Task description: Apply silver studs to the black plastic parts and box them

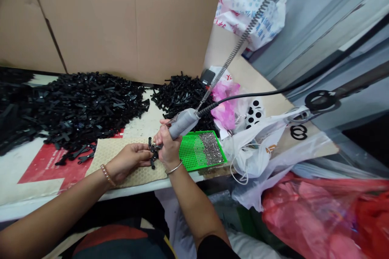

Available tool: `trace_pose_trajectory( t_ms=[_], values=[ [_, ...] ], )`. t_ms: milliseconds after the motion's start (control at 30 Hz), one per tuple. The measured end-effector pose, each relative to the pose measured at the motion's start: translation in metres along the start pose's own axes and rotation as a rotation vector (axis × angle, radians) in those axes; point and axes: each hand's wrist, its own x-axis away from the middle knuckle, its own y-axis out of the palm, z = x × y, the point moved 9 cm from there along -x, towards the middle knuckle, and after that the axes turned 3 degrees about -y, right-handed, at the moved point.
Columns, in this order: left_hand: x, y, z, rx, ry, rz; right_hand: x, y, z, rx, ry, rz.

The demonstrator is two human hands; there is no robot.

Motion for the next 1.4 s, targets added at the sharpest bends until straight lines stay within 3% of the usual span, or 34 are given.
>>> trace_pose_trajectory(
  t_ms=[333,500,733,833,967,1067,1133,1200,1267,1333,1400],
  values=[
    [0.000,-0.003,0.001,-0.020,-0.034,0.012,0.002,0.007,0.005,0.032,0.029,-0.070],
    [-0.001,-0.001,0.003,-0.025,-0.045,0.075,0.002,0.009,0.013,0.045,0.114,-0.143],
    [-0.005,-0.005,0.004,-0.009,-0.063,0.162,-0.004,0.017,0.008,0.085,0.108,-0.174],
    [-0.005,-0.005,0.007,0.002,-0.050,0.148,-0.003,0.008,-0.014,0.103,0.099,-0.038],
    [-0.007,0.003,0.008,0.005,0.007,0.096,0.004,-0.022,-0.048,0.142,-0.025,0.070],
    [0.002,0.004,0.015,0.025,0.019,0.095,0.012,-0.043,-0.051,0.211,-0.014,0.124],
    [0.021,-0.004,0.035,0.015,0.077,0.066,0.019,-0.047,-0.050,0.247,0.006,0.144],
    [0.057,-0.029,0.072,-0.053,0.234,0.072,0.026,-0.044,-0.051,0.282,0.018,0.149],
    [0.109,-0.078,0.111,-0.154,0.389,0.196,0.033,-0.039,-0.052,0.311,0.044,0.159],
    [0.174,-0.150,0.145,-0.274,0.502,0.506,0.038,-0.037,-0.051,0.320,0.079,0.177],
    [0.250,-0.227,0.165,-0.395,0.538,0.942,0.039,-0.036,-0.048,0.317,0.117,0.180]
  ],
)
